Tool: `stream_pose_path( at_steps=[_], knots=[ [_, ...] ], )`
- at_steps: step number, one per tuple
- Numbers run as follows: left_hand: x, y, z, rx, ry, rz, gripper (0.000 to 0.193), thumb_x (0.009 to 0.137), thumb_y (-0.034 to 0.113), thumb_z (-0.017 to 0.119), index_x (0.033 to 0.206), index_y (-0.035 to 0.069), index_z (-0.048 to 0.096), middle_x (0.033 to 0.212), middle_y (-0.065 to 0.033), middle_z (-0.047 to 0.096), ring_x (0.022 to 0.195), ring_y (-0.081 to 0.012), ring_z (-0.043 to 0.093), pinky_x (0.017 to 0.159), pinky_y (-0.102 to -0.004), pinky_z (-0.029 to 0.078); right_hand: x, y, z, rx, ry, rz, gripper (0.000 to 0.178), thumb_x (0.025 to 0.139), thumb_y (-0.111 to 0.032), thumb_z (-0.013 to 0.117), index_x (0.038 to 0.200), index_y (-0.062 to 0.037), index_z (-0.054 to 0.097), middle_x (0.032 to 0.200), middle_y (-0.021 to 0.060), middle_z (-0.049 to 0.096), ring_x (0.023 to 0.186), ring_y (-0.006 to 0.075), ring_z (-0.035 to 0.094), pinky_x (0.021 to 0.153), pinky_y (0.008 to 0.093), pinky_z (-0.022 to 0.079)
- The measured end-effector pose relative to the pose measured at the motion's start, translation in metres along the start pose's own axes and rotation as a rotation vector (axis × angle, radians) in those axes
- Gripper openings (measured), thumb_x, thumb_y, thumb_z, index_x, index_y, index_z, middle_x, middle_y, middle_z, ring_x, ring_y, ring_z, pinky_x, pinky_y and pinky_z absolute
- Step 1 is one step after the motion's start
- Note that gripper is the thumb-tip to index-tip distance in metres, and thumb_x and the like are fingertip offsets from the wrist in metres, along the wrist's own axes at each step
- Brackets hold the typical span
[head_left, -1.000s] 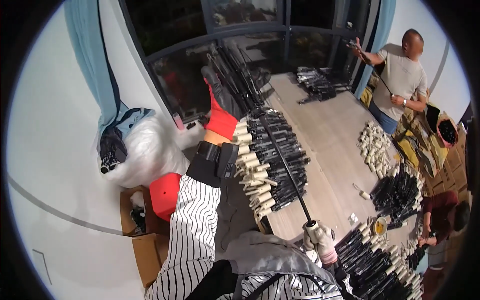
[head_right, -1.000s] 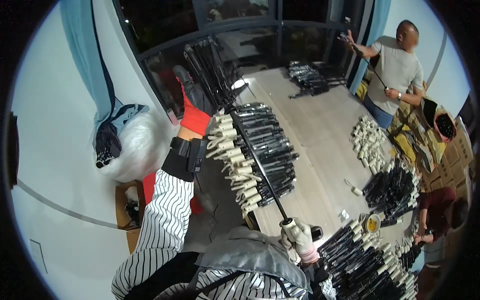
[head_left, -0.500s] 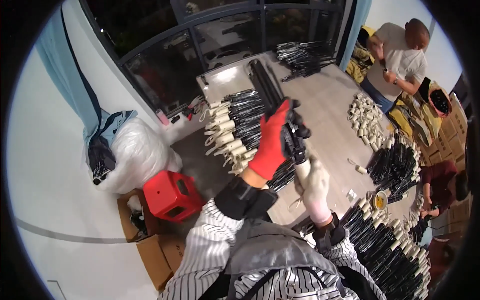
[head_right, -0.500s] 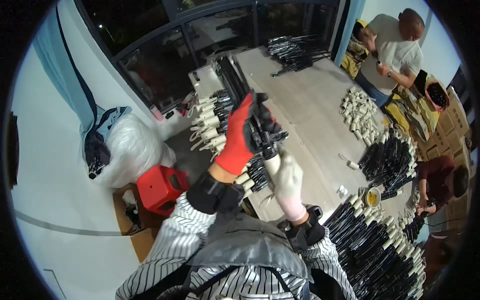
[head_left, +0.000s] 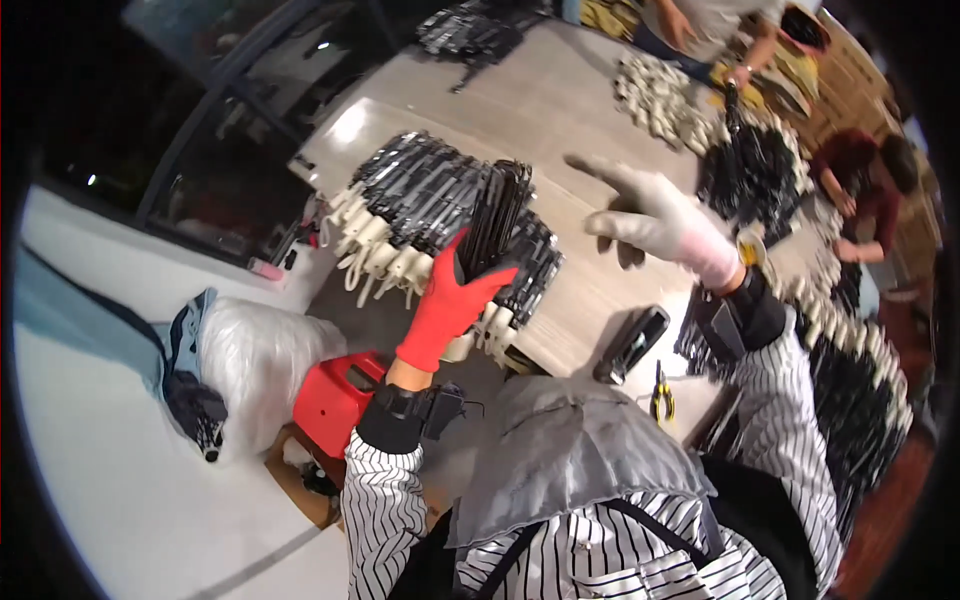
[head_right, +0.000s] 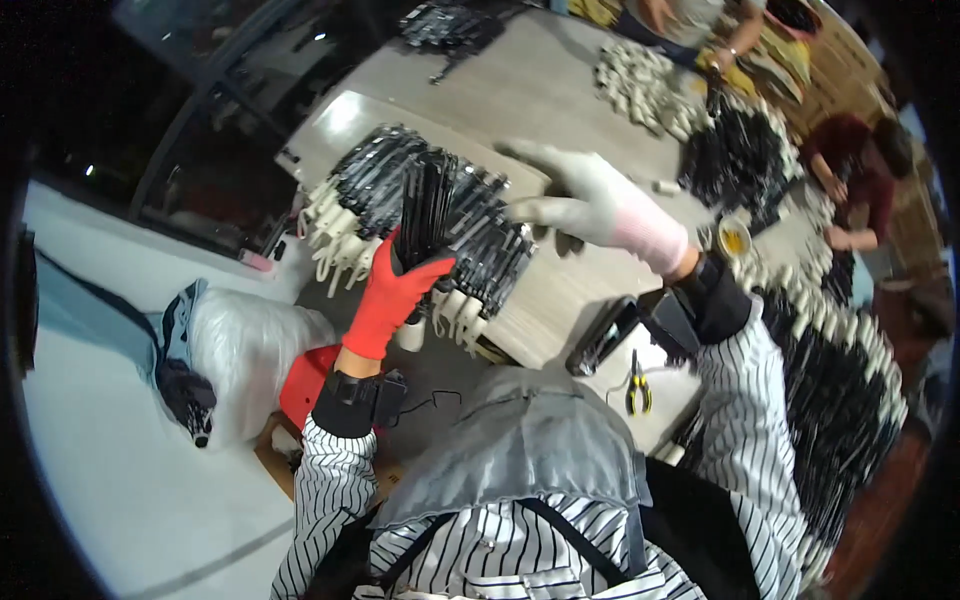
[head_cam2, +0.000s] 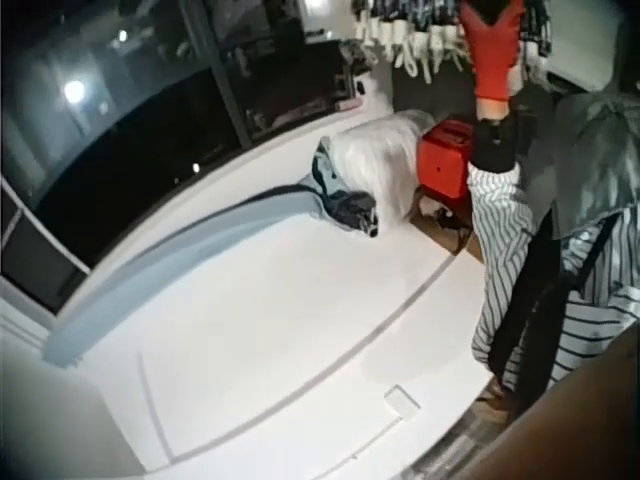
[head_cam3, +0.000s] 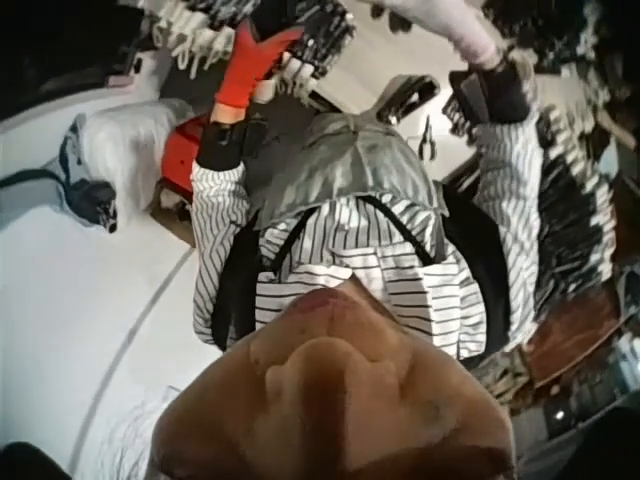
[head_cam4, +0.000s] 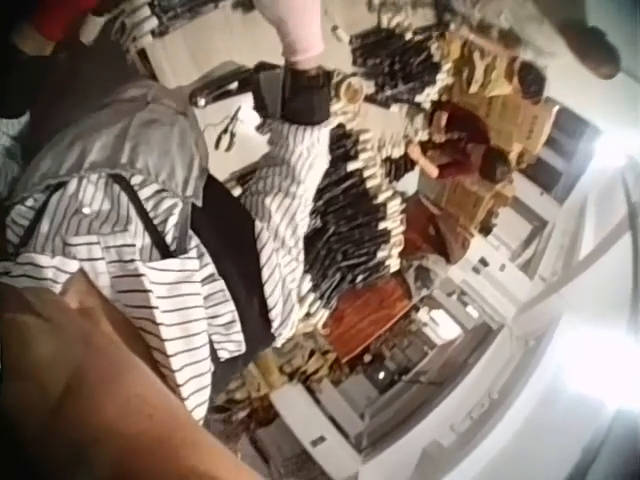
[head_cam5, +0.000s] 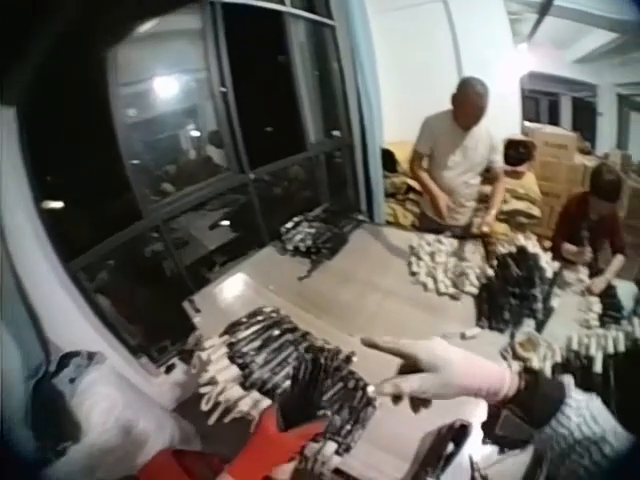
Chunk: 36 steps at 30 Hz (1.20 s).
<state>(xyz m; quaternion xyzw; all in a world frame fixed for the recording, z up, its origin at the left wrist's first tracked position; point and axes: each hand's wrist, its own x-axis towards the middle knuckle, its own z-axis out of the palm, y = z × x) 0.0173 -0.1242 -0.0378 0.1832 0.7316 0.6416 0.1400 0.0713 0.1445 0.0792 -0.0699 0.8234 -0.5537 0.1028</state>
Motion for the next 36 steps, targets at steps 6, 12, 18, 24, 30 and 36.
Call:
stream_pose_path(
  at_steps=[6,12,18,24,30,36],
  knots=[
    [-0.001,-0.014,0.028,0.666,-0.187,0.270,0.062,0.076,0.020,0.079,0.122,-0.008,0.050,0.098,-0.0138,0.067,0.084,-0.0204,0.066,0.072,-0.0366,0.052,-0.010,0.015,0.018,-1.033,0.106,-0.387,0.065,0.087,-0.037,0.068,0.135,-0.0011,0.043,0.070,0.0116,0.065,0.057,0.0132,0.063,0.052,0.0291,0.050],
    [-0.008,-0.007,0.067,0.016,-0.272,-0.047,0.047,0.080,0.021,0.075,0.116,-0.003,0.057,0.091,-0.0125,0.066,0.077,-0.0238,0.065,0.068,-0.0341,0.053,-0.033,0.066,0.039,-0.221,-0.052,0.187,0.051,0.089,-0.037,0.066,0.121,-0.0006,0.050,0.077,0.0077,0.068,0.059,0.0113,0.061,0.055,0.0263,0.049],
    [-0.003,-0.004,0.077,-0.633,-0.336,-0.358,0.026,0.084,0.016,0.070,0.105,0.002,0.062,0.079,-0.0081,0.063,0.066,-0.0175,0.062,0.057,-0.0278,0.051,-0.124,0.209,0.045,0.502,0.577,0.313,0.049,0.090,-0.034,0.063,0.122,0.0008,0.051,0.091,0.0113,0.068,0.069,0.0125,0.061,0.062,0.0257,0.051],
    [-0.007,-0.044,0.090,-0.395,-0.228,-0.621,0.020,0.086,0.015,0.069,0.102,0.004,0.062,0.075,-0.0054,0.062,0.062,-0.0117,0.059,0.050,-0.0248,0.048,-0.270,0.396,0.142,-0.525,0.294,1.059,0.081,0.077,-0.045,0.068,0.131,0.0076,0.039,0.099,0.0285,0.064,0.089,0.0391,0.066,0.077,0.0431,0.053],
    [-0.041,-0.039,0.106,-0.223,-0.391,-0.902,0.024,0.084,0.011,0.071,0.105,0.005,0.062,0.075,-0.0019,0.063,0.060,-0.0094,0.060,0.053,-0.0229,0.047,-0.277,0.414,0.148,-0.298,0.303,1.102,0.071,0.074,-0.033,0.067,0.127,0.0084,0.041,0.095,0.0248,0.065,0.079,0.0323,0.067,0.070,0.0405,0.053],
    [-0.061,-0.003,0.109,-0.246,-0.490,-0.892,0.027,0.085,0.010,0.069,0.109,0.004,0.061,0.080,-0.0016,0.063,0.063,-0.0097,0.059,0.055,-0.0231,0.047,-0.217,0.256,0.055,0.417,0.329,0.835,0.030,0.081,-0.004,0.055,0.110,-0.0026,0.048,0.073,0.0048,0.054,0.060,0.0135,0.056,0.055,0.0288,0.048]
  ],
)
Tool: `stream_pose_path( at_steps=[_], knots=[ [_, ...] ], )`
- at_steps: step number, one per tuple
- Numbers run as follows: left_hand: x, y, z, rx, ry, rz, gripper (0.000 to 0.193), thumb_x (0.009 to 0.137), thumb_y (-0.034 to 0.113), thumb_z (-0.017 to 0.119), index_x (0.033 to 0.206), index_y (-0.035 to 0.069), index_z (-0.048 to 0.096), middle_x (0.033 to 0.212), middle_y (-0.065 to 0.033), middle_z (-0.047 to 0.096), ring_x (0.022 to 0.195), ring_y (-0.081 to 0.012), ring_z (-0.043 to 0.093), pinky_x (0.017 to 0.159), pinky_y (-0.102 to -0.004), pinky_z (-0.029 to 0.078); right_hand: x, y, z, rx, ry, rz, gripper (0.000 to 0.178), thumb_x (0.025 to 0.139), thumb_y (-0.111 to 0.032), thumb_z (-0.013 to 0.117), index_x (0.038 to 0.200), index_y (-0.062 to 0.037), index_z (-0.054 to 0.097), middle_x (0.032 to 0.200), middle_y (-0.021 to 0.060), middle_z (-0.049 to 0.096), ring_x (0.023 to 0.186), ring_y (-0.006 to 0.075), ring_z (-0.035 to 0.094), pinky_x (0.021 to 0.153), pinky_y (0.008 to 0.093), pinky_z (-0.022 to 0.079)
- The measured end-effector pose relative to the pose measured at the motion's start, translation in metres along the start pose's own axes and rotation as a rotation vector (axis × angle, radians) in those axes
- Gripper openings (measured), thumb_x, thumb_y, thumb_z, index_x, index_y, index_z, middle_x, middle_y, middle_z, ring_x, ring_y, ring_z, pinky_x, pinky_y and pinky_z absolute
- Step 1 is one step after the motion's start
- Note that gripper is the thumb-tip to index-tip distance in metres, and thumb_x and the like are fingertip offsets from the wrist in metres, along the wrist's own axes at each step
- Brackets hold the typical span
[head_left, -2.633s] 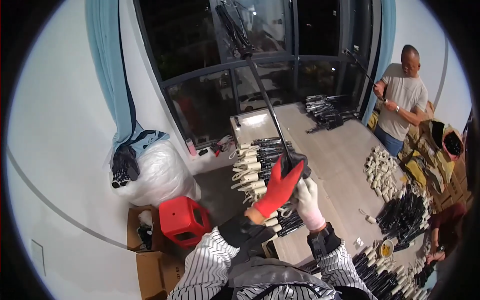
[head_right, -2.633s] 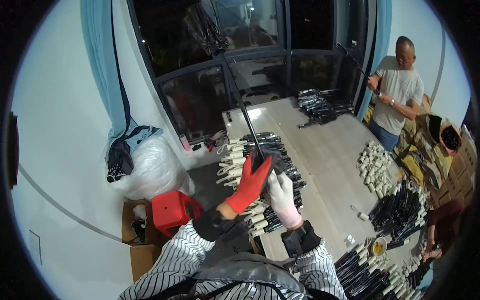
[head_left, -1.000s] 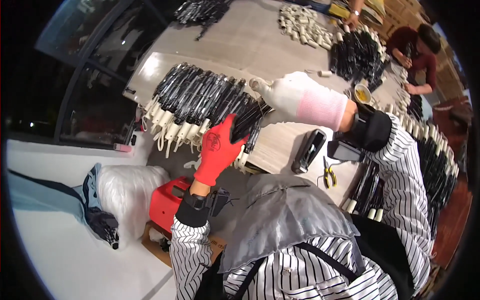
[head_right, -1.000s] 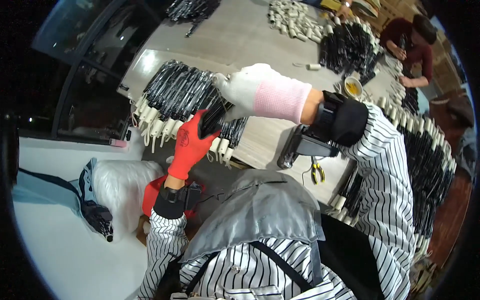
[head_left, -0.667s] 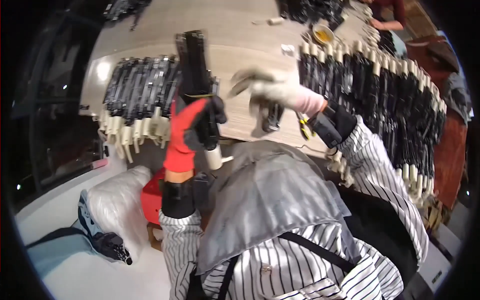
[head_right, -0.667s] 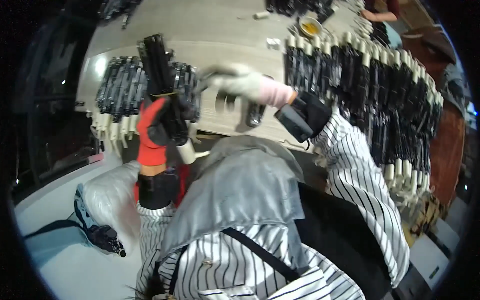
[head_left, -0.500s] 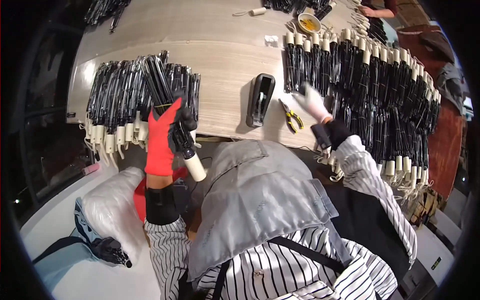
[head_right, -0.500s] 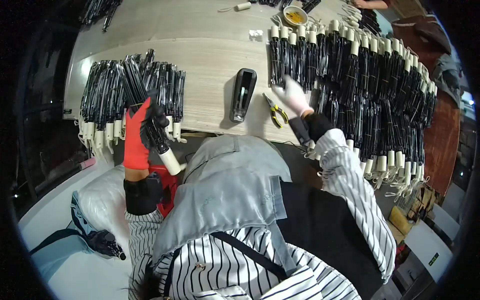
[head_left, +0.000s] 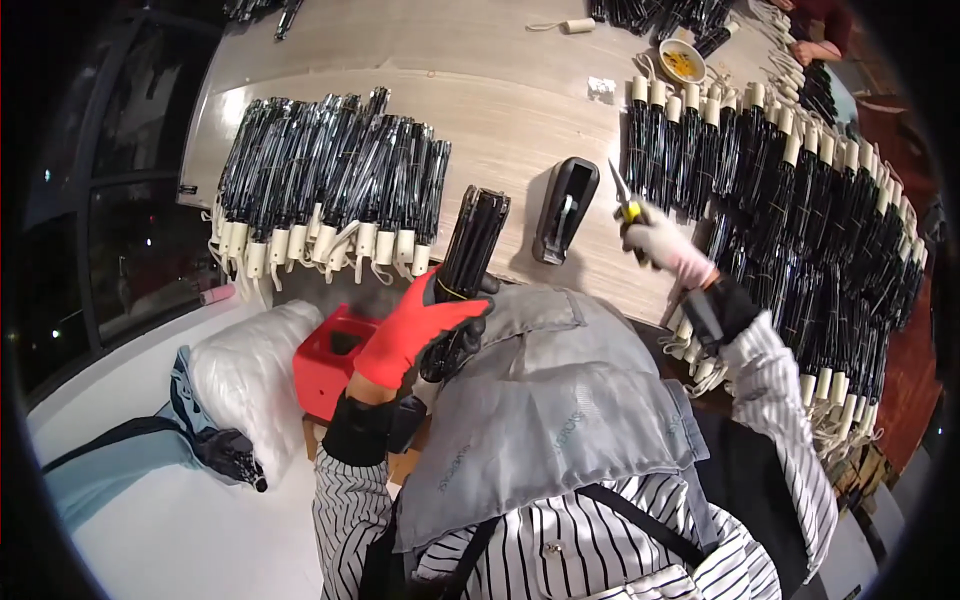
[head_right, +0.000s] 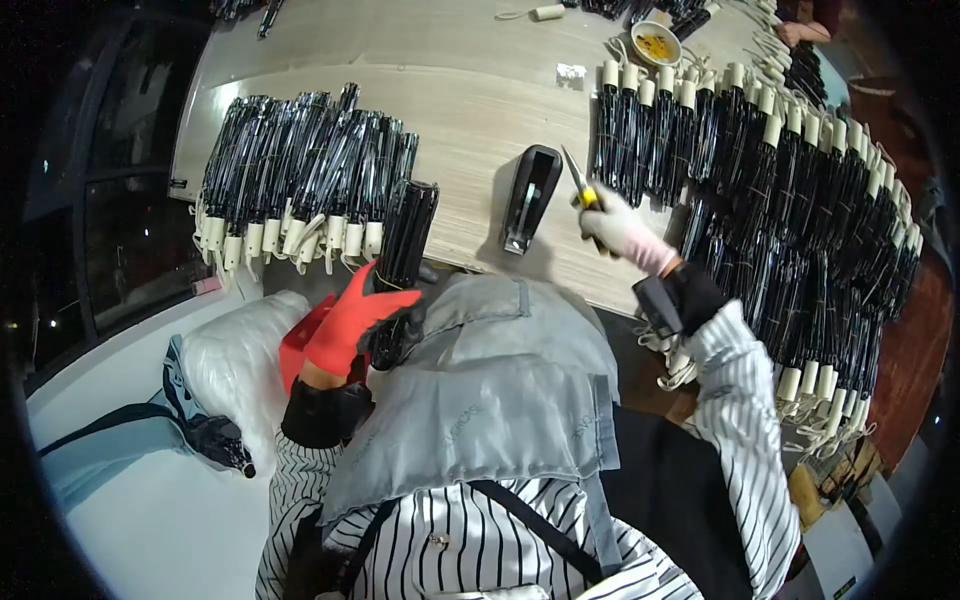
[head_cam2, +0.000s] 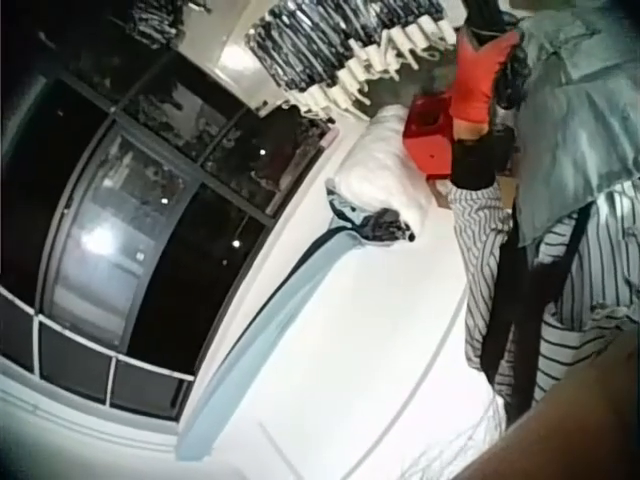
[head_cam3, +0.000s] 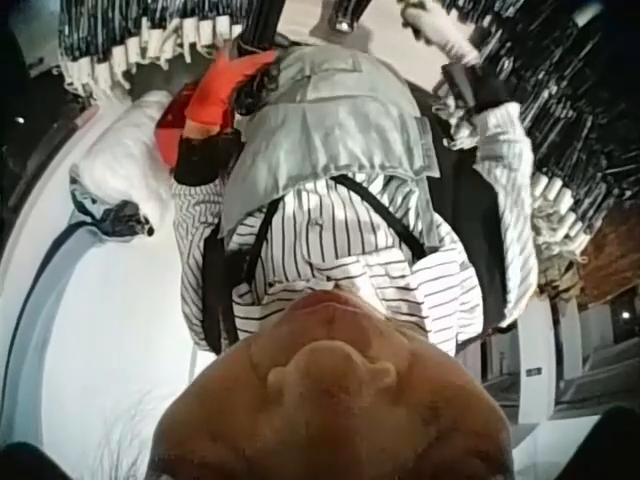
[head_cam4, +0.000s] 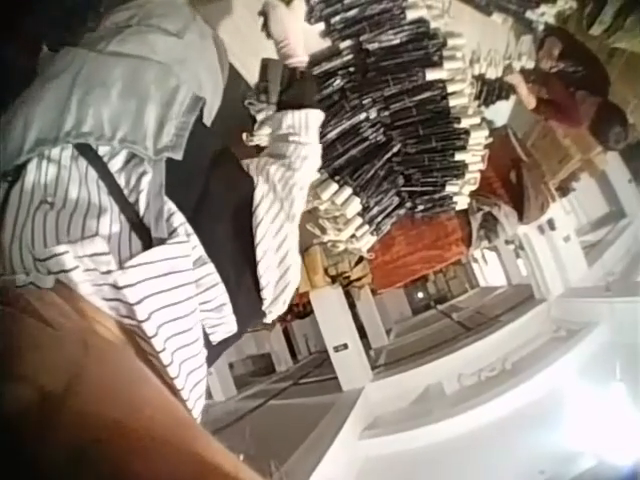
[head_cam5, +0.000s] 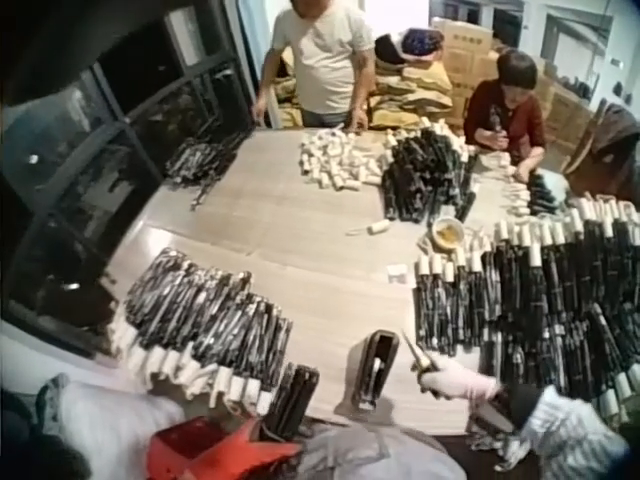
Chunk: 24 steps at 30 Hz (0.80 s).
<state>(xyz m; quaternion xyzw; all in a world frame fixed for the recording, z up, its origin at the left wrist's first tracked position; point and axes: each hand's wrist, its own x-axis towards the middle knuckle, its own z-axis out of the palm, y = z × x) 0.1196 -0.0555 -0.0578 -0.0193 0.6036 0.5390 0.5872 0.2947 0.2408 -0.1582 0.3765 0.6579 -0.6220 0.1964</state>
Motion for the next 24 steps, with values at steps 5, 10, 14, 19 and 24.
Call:
stream_pose_path(
  at_steps=[5,10,14,19,24],
  knots=[
    [0.003,-0.003,0.021,0.061,-0.110,-0.050,0.031,0.083,0.010,0.072,0.111,0.002,0.060,0.084,0.0005,0.063,0.071,-0.0064,0.059,0.062,-0.0209,0.046,-0.032,-0.081,-0.016,-0.938,0.126,-0.662,0.035,0.080,0.002,0.053,0.115,0.0022,0.048,0.101,0.0152,0.058,0.092,0.0294,0.062,0.081,0.0364,0.052],
    [0.000,-0.006,0.024,0.112,-0.105,0.029,0.032,0.083,0.011,0.073,0.111,0.003,0.061,0.083,0.0013,0.061,0.070,-0.0051,0.057,0.061,-0.0200,0.045,-0.049,-0.125,-0.010,-1.150,0.120,-0.674,0.038,0.078,0.004,0.054,0.116,0.0048,0.048,0.118,0.0200,0.051,0.110,0.0349,0.054,0.093,0.0389,0.048],
    [0.000,-0.014,0.021,0.190,-0.084,0.049,0.032,0.082,0.013,0.073,0.111,0.005,0.061,0.082,0.0021,0.060,0.069,-0.0038,0.055,0.059,-0.0196,0.042,-0.048,-0.126,-0.001,-1.355,0.135,-0.797,0.041,0.077,0.006,0.055,0.117,0.0041,0.048,0.123,0.0192,0.049,0.121,0.0345,0.048,0.097,0.0377,0.046],
    [-0.004,-0.012,0.021,0.169,-0.051,0.051,0.033,0.081,0.003,0.071,0.113,0.002,0.060,0.088,-0.0013,0.065,0.071,-0.0058,0.058,0.063,-0.0202,0.046,-0.042,-0.129,-0.006,-1.330,0.149,-0.825,0.043,0.077,0.007,0.057,0.118,0.0041,0.048,0.120,0.0183,0.050,0.119,0.0333,0.048,0.098,0.0371,0.047],
    [0.003,-0.023,0.014,0.238,-0.039,0.060,0.034,0.080,0.007,0.074,0.111,0.004,0.061,0.084,0.0011,0.064,0.068,-0.0039,0.057,0.058,-0.0191,0.042,-0.037,-0.127,-0.005,-1.481,0.252,-0.986,0.040,0.079,0.008,0.057,0.117,0.0032,0.049,0.112,0.0155,0.052,0.106,0.0285,0.057,0.090,0.0356,0.052]
  ],
)
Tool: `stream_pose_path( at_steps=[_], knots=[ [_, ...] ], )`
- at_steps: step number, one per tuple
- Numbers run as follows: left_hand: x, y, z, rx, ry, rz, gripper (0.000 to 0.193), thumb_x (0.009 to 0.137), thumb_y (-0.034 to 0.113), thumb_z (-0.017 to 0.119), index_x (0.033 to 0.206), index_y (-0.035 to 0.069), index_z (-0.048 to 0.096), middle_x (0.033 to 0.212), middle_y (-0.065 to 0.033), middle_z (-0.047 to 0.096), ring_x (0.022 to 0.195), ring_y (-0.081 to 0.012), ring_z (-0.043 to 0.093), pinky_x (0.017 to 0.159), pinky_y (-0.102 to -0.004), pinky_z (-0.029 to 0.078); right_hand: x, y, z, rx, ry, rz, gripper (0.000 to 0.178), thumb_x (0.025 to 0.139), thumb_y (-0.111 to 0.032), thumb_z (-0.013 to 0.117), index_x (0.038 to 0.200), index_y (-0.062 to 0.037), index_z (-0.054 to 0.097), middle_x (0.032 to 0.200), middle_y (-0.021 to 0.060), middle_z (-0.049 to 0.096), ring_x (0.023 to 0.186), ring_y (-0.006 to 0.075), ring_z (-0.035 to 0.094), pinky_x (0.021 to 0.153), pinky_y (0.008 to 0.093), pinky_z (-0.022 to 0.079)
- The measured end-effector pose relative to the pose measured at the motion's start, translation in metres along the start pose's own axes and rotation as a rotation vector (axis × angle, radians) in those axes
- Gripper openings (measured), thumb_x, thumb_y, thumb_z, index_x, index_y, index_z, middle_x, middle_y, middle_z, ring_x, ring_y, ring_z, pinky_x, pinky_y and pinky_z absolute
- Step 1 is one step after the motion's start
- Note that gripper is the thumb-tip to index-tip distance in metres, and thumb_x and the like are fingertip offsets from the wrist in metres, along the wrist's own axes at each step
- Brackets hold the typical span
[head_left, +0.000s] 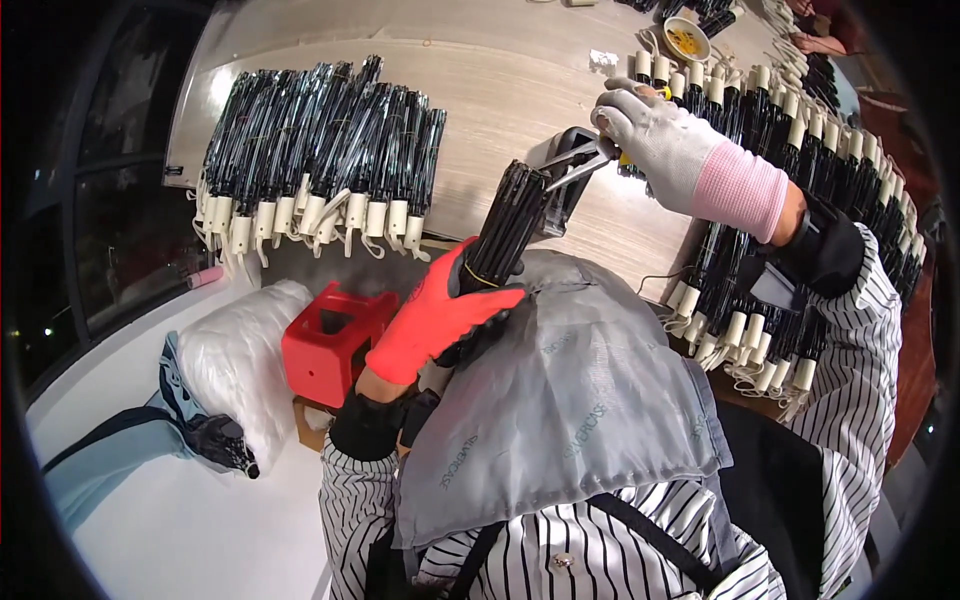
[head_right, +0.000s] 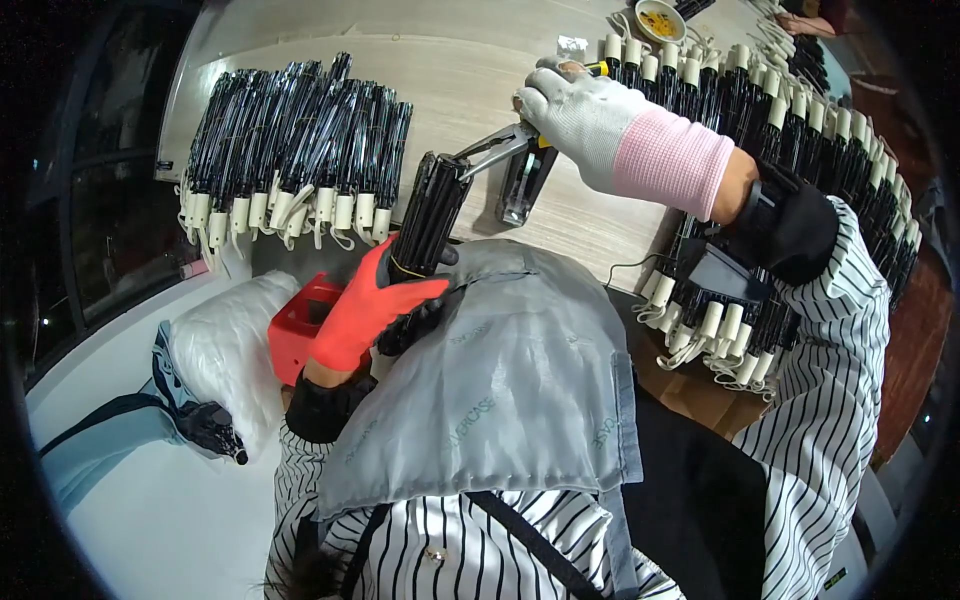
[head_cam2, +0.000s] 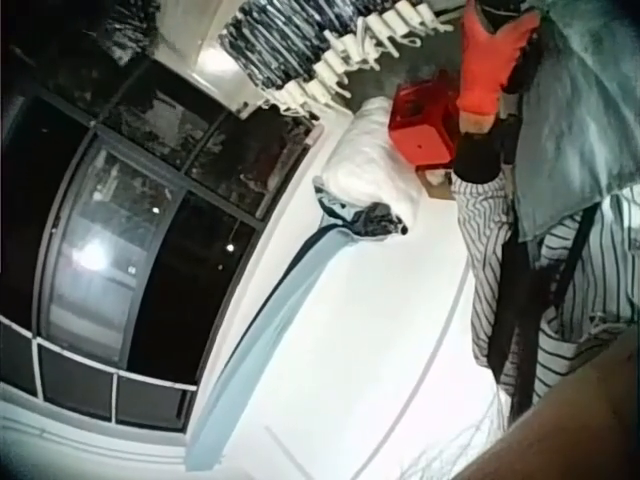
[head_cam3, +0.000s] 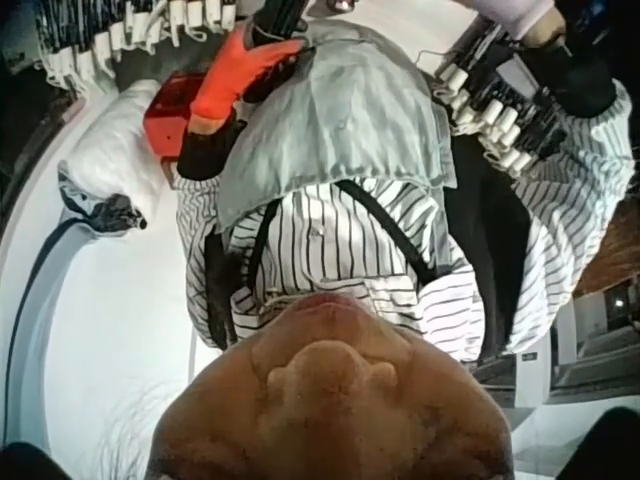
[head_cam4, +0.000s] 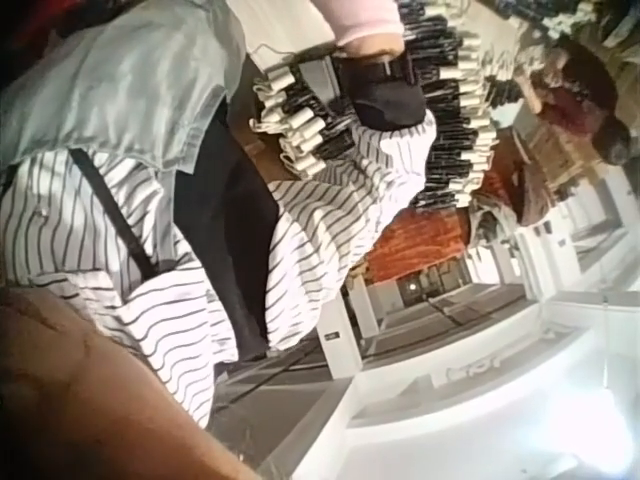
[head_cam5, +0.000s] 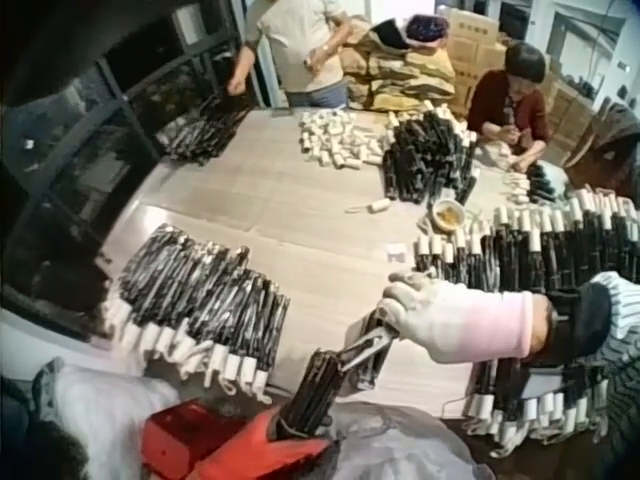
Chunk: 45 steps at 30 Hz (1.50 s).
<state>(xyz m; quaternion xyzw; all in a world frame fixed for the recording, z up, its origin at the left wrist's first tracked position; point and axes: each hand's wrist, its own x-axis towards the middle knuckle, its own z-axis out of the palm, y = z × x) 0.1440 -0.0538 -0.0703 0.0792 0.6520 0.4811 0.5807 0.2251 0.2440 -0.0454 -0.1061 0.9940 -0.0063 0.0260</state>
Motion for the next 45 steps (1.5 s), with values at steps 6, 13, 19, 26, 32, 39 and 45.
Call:
stream_pose_path(
  at_steps=[6,13,19,26,32,39,45],
  knots=[
    [0.003,0.001,0.001,-0.015,-0.034,0.006,0.034,0.080,0.010,0.075,0.110,0.005,0.061,0.079,0.0027,0.061,0.065,-0.0027,0.054,0.053,-0.0175,0.037,0.012,-0.003,-0.023,0.103,-0.363,0.111,0.050,0.075,0.007,0.059,0.123,0.0068,0.045,0.125,0.0177,0.046,0.124,0.0339,0.044,0.104,0.0382,0.042],
    [0.003,0.002,-0.002,0.038,-0.029,-0.036,0.043,0.079,0.018,0.077,0.115,0.005,0.058,0.077,0.0032,0.059,0.062,-0.0032,0.051,0.052,-0.0205,0.039,0.020,-0.010,-0.030,-0.070,-0.479,0.097,0.050,0.075,0.002,0.063,0.122,0.0062,0.047,0.116,0.0169,0.049,0.112,0.0321,0.050,0.093,0.0374,0.047],
    [0.013,-0.002,0.001,0.014,-0.048,0.030,0.040,0.080,0.022,0.077,0.109,0.004,0.056,0.072,0.0019,0.058,0.061,-0.0045,0.051,0.052,-0.0222,0.040,0.023,-0.014,-0.022,-0.158,-0.458,0.150,0.045,0.077,-0.005,0.065,0.118,0.0046,0.049,0.108,0.0144,0.055,0.105,0.0285,0.057,0.084,0.0388,0.052],
    [0.024,0.001,-0.004,0.468,0.190,0.096,0.034,0.081,0.022,0.074,0.102,0.002,0.056,0.069,-0.0013,0.059,0.062,-0.0099,0.056,0.055,-0.0252,0.044,0.041,-0.015,0.007,-0.444,-0.301,0.058,0.037,0.080,-0.012,0.066,0.112,0.0008,0.054,0.097,0.0090,0.063,0.096,0.0244,0.064,0.074,0.0392,0.055],
    [0.067,0.025,-0.057,0.050,0.180,0.185,0.024,0.083,0.015,0.071,0.096,0.000,0.057,0.075,-0.0060,0.062,0.067,-0.0188,0.062,0.061,-0.0305,0.051,0.061,0.044,0.023,-0.238,-0.105,0.085,0.025,0.085,-0.014,0.060,0.104,0.0000,0.050,0.087,0.0128,0.060,0.085,0.0206,0.061,0.063,0.0349,0.053],
    [0.063,0.006,-0.042,-0.966,0.165,0.361,0.028,0.087,0.005,0.060,0.114,-0.002,0.057,0.085,-0.0122,0.064,0.077,-0.0238,0.066,0.071,-0.0400,0.059,0.026,-0.054,0.022,0.882,-0.356,0.272,0.031,0.084,-0.013,0.058,0.108,0.0033,0.046,0.074,0.0226,0.059,0.071,0.0360,0.062,0.064,0.0421,0.051],
    [0.059,0.002,-0.024,-0.840,0.369,0.393,0.020,0.086,-0.001,0.060,0.105,-0.001,0.052,0.083,-0.0142,0.062,0.074,-0.0273,0.067,0.069,-0.0421,0.060,0.008,-0.115,0.036,0.951,-0.251,0.272,0.041,0.080,-0.011,0.058,0.113,0.0085,0.043,0.077,0.0282,0.060,0.074,0.0454,0.060,0.066,0.0463,0.050]
  ],
)
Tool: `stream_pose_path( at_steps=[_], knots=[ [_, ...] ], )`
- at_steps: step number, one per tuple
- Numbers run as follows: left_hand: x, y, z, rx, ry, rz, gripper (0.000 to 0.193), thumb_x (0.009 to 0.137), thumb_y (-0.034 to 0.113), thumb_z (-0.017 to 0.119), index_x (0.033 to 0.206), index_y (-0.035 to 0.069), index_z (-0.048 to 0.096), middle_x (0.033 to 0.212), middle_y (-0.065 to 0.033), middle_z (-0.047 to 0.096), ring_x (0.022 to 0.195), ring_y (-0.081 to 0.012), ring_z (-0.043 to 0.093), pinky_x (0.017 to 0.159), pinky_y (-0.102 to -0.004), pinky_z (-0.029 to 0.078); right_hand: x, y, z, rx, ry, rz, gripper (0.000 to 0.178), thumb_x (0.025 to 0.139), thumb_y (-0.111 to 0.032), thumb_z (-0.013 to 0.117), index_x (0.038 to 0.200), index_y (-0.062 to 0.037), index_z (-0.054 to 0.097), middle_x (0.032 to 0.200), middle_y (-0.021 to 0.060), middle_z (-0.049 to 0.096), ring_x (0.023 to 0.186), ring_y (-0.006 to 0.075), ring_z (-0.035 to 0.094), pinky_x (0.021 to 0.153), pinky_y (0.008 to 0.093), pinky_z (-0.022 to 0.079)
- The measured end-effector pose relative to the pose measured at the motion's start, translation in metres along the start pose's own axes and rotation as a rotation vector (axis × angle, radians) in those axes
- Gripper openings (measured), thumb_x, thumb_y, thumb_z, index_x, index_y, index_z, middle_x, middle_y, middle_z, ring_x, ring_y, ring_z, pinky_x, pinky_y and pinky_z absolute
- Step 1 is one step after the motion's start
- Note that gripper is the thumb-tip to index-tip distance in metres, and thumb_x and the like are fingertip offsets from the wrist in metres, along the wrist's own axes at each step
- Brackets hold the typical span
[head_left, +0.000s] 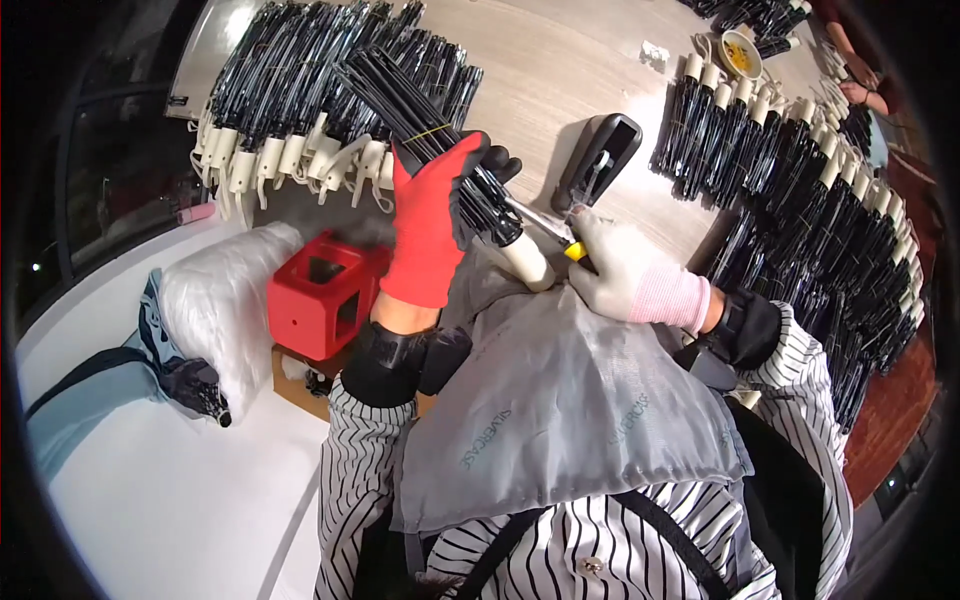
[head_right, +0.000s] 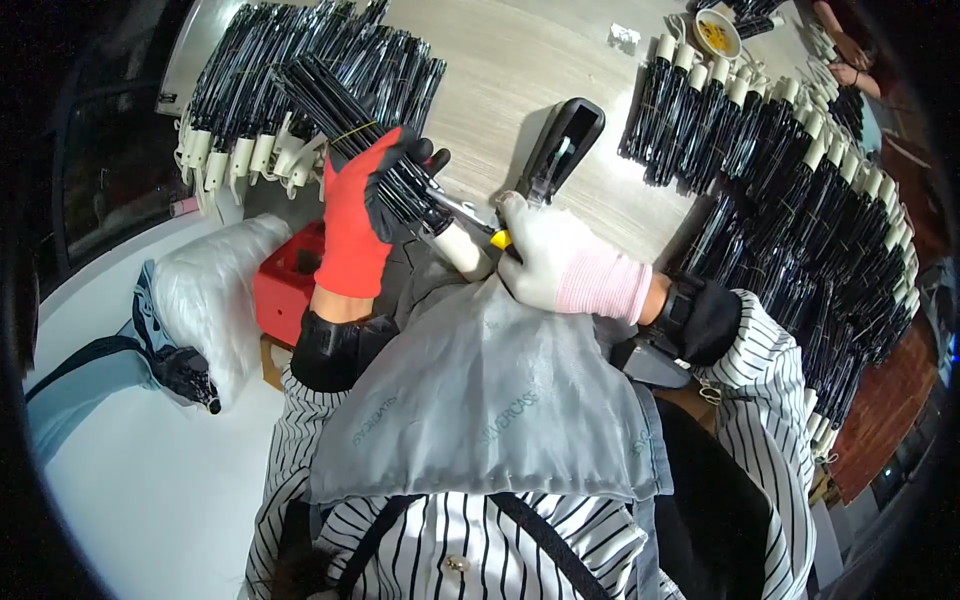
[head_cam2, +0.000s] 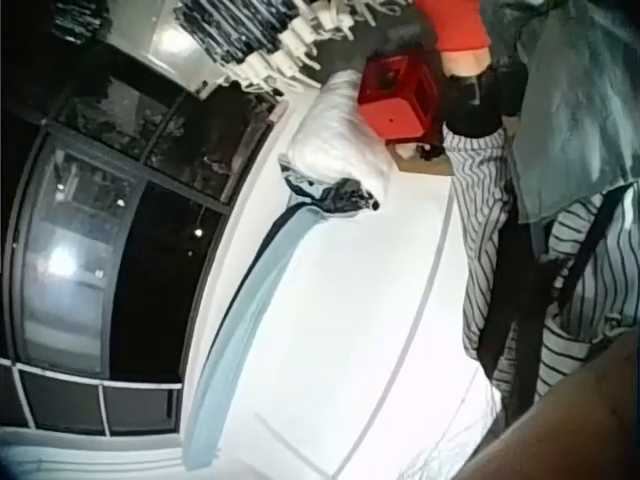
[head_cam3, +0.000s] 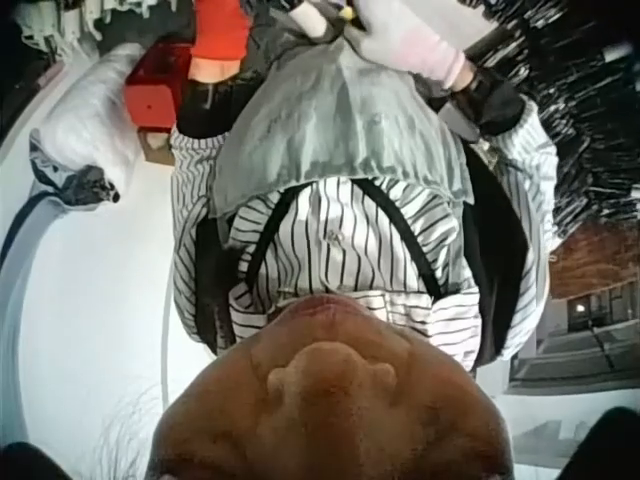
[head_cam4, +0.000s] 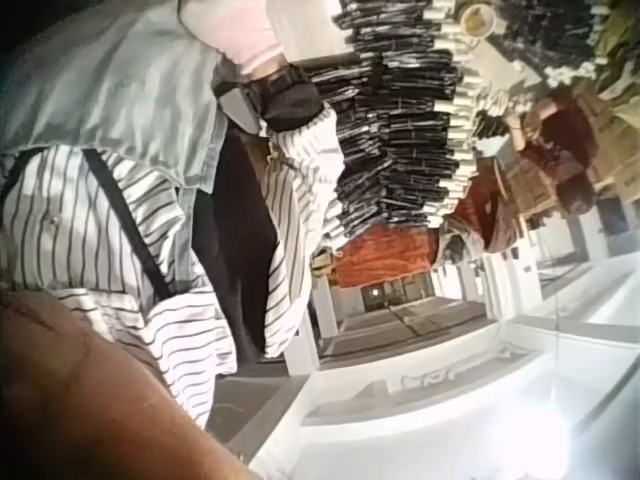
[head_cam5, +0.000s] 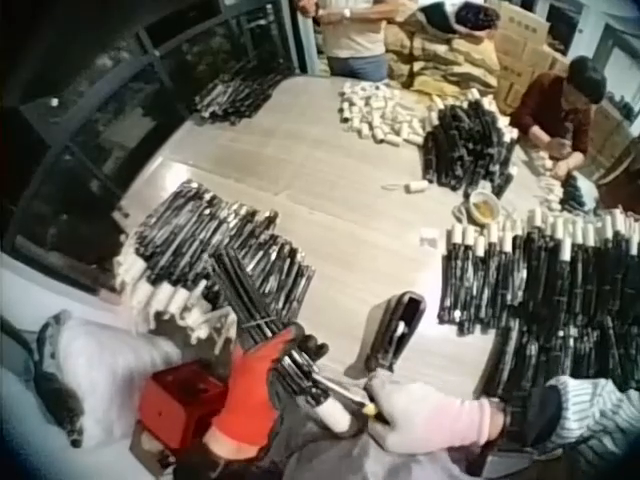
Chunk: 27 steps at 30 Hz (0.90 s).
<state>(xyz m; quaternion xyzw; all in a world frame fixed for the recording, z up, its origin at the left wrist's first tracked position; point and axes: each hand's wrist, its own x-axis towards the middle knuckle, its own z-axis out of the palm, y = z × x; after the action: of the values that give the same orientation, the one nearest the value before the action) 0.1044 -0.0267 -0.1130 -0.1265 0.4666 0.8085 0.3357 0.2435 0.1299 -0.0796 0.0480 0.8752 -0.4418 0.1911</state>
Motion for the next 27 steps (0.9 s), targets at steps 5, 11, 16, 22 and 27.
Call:
stream_pose_path(
  at_steps=[5,11,16,22,27],
  knots=[
    [-0.009,0.000,0.018,0.048,0.120,0.061,0.026,0.084,-0.004,0.063,0.104,0.003,0.048,0.079,-0.0124,0.061,0.069,-0.0252,0.067,0.063,-0.0384,0.061,0.000,0.001,0.005,-0.051,-0.059,0.100,0.041,0.080,-0.010,0.056,0.114,0.0089,0.043,0.078,0.0282,0.060,0.075,0.0452,0.060,0.067,0.0483,0.049],
    [-0.020,-0.009,0.027,0.061,0.112,0.076,0.028,0.083,-0.005,0.063,0.105,0.003,0.048,0.078,-0.0112,0.060,0.067,-0.0229,0.066,0.061,-0.0348,0.060,-0.006,0.006,0.011,-0.065,-0.071,0.136,0.043,0.080,-0.011,0.056,0.114,0.0095,0.043,0.077,0.0283,0.060,0.075,0.0448,0.060,0.067,0.0483,0.049],
    [-0.028,-0.014,0.020,0.127,0.093,0.096,0.026,0.087,-0.003,0.058,0.112,-0.002,0.050,0.095,-0.0141,0.057,0.083,-0.0259,0.065,0.075,-0.0404,0.060,-0.007,0.001,0.013,-0.127,-0.100,0.129,0.045,0.080,-0.012,0.057,0.115,0.0114,0.041,0.078,0.0290,0.060,0.075,0.0448,0.061,0.068,0.0483,0.050],
    [-0.031,-0.013,0.022,0.100,0.204,0.044,0.031,0.087,-0.003,0.057,0.117,-0.004,0.051,0.107,-0.0148,0.054,0.094,-0.0269,0.064,0.085,-0.0436,0.058,-0.009,0.002,0.020,-0.073,-0.063,0.118,0.048,0.079,-0.011,0.057,0.116,0.0133,0.040,0.081,0.0303,0.060,0.076,0.0458,0.061,0.069,0.0489,0.050],
    [-0.029,-0.022,0.010,0.135,-0.035,0.220,0.031,0.083,-0.004,0.061,0.113,-0.004,0.052,0.103,-0.0143,0.055,0.090,-0.0247,0.064,0.083,-0.0402,0.058,-0.008,0.007,0.027,-0.074,0.030,0.069,0.044,0.078,-0.011,0.058,0.112,0.0120,0.042,0.080,0.0302,0.059,0.076,0.0461,0.060,0.069,0.0493,0.049]
  ],
)
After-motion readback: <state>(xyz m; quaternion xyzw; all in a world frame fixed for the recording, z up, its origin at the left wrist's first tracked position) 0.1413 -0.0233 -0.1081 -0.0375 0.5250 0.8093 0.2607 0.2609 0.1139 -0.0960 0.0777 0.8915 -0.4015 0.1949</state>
